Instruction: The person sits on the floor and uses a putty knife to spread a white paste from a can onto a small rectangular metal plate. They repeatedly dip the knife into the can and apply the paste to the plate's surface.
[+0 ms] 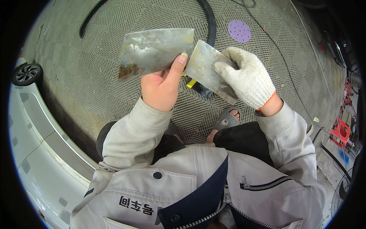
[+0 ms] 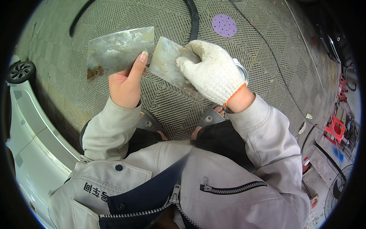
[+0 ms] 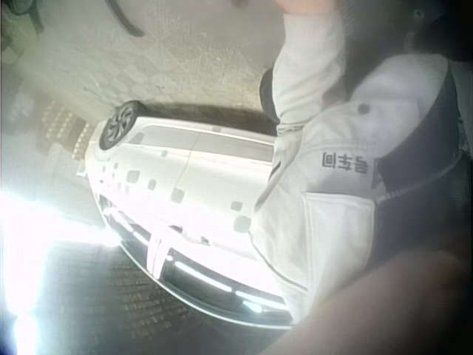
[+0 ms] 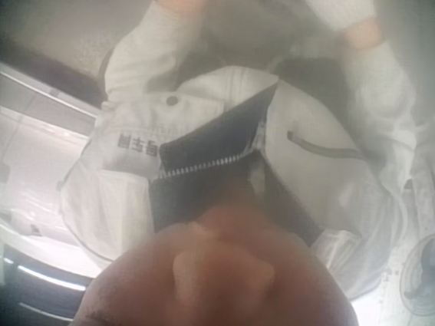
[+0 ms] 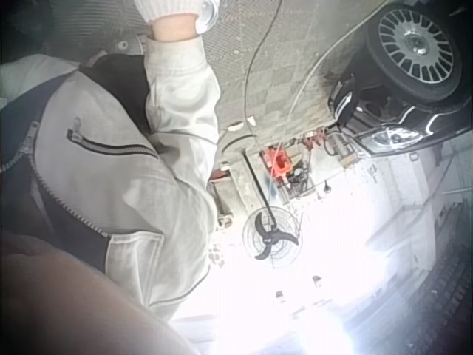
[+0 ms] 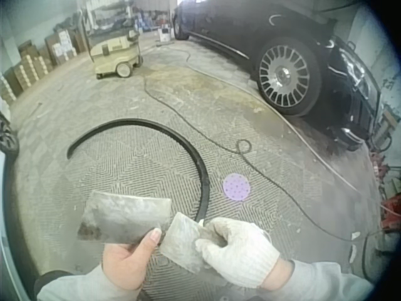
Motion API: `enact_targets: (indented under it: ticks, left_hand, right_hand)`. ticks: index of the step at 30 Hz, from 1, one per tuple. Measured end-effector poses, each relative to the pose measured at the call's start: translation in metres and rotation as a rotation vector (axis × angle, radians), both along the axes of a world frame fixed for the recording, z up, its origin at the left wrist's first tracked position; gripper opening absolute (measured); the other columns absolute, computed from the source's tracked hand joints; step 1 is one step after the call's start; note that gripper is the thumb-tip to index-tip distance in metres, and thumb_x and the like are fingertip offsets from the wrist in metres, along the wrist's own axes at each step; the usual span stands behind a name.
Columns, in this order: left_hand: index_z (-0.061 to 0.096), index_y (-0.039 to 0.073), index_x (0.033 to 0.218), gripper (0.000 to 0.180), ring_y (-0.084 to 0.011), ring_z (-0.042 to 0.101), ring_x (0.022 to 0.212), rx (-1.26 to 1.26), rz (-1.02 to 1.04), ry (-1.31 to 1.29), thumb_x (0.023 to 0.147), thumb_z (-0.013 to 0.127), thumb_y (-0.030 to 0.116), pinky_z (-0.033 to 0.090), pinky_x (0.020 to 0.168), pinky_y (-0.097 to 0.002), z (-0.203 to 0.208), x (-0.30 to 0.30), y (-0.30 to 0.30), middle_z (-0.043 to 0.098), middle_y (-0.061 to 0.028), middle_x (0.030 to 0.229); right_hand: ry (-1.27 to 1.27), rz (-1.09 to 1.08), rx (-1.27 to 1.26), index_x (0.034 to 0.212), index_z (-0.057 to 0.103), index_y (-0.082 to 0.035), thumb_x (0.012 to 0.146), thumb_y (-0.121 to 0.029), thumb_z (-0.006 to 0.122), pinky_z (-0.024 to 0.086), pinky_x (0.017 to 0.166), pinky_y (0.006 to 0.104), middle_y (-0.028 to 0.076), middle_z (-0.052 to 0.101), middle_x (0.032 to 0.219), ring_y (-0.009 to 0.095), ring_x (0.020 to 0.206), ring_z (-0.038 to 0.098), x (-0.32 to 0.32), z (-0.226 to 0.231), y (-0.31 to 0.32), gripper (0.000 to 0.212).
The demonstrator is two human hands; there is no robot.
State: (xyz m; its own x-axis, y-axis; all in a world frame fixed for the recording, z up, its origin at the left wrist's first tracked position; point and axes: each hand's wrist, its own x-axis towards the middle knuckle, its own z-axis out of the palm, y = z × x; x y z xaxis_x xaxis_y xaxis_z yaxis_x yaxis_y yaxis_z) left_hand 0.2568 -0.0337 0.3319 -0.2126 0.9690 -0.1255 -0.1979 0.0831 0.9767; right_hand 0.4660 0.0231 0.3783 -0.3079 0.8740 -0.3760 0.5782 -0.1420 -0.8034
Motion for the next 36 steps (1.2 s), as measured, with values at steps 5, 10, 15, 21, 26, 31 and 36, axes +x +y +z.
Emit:
enact_targets:
  ticks: [5, 10, 15, 21, 26, 31, 36]
  left_hand:
    - [0.073, -0.006, 0.121, 0.023, -0.0143, 0.068, 0.101, -0.028, -0.097, -0.024, 0.106, 0.072, 0.011, 0.054, 0.090, -0.0296, -0.0019, 0.0020, -0.0033, 0.075, -0.0077, 0.114]
    - [0.073, -0.007, 0.123, 0.025, -0.0149, 0.069, 0.105, -0.007, -0.111, -0.011, 0.106, 0.073, 0.012, 0.054, 0.094, -0.0298, -0.0028, 0.0013, -0.0034, 0.076, -0.0089, 0.117]
    - [0.074, -0.006, 0.121, 0.026, -0.0143, 0.068, 0.101, -0.026, -0.033, 0.007, 0.105, 0.074, 0.015, 0.054, 0.091, -0.0298, -0.0006, -0.0023, 0.0010, 0.076, -0.0082, 0.114]
    - [0.075, -0.005, 0.118, 0.025, -0.0133, 0.067, 0.097, -0.047, -0.064, -0.023, 0.105, 0.075, 0.016, 0.053, 0.086, -0.0294, -0.0008, 0.0020, -0.0010, 0.076, -0.0066, 0.111]
    - [0.074, -0.005, 0.121, 0.025, -0.0133, 0.067, 0.097, -0.032, -0.091, -0.006, 0.106, 0.074, 0.015, 0.053, 0.086, -0.0295, -0.0009, 0.0015, -0.0016, 0.076, -0.0070, 0.111]
    - [0.074, -0.005, 0.122, 0.025, -0.0135, 0.067, 0.098, -0.003, -0.096, -0.025, 0.106, 0.073, 0.014, 0.053, 0.086, -0.0293, -0.0013, -0.0003, 0.0000, 0.076, -0.0070, 0.113]
    - [0.074, -0.006, 0.122, 0.026, -0.0135, 0.067, 0.098, -0.026, -0.105, -0.047, 0.106, 0.073, 0.015, 0.053, 0.087, -0.0294, -0.0009, 0.0027, -0.0014, 0.076, -0.0068, 0.113]
  right_hand:
    - [0.002, 0.013, 0.014, 0.113, 0.074, 0.003, 0.097, -0.027, 0.069, 0.057, 0.065, 0.0333, 0.012, 0.075, 0.081, 0.019, 0.068, 0.071, -0.0007, 0.0016, -0.0002, 0.035]
    - [-0.006, 0.005, -0.010, 0.112, 0.074, 0.003, 0.097, -0.028, 0.070, 0.058, 0.067, 0.0350, 0.014, 0.075, 0.083, 0.021, 0.072, 0.073, -0.0012, 0.0033, -0.0001, 0.035]
    - [-0.026, 0.000, -0.017, 0.114, 0.074, 0.003, 0.096, -0.027, 0.071, 0.058, 0.070, 0.0343, 0.013, 0.075, 0.085, 0.020, 0.075, 0.072, -0.0010, 0.0041, 0.0010, 0.035]
    - [-0.029, 0.002, -0.010, 0.115, 0.074, 0.003, 0.096, -0.026, 0.071, 0.058, 0.071, 0.0327, 0.012, 0.075, 0.087, 0.018, 0.075, 0.071, 0.0006, 0.0024, 0.0008, 0.035]
    - [-0.014, 0.028, 0.070, 0.113, 0.074, 0.004, 0.097, -0.028, 0.069, 0.058, 0.066, 0.0345, 0.014, 0.075, 0.083, 0.021, 0.069, 0.073, -0.0001, 0.0010, 0.0019, 0.036]
    - [-0.028, 0.017, -0.048, 0.115, 0.074, 0.003, 0.096, -0.024, 0.072, 0.058, 0.072, 0.0315, 0.009, 0.074, 0.088, 0.015, 0.077, 0.070, 0.0010, 0.0063, 0.0017, 0.034]
    - [-0.060, 0.021, -0.050, 0.115, 0.074, 0.003, 0.096, -0.025, 0.072, 0.058, 0.072, 0.0313, 0.009, 0.075, 0.087, 0.015, 0.077, 0.070, -0.0004, 0.0075, 0.0025, 0.034]
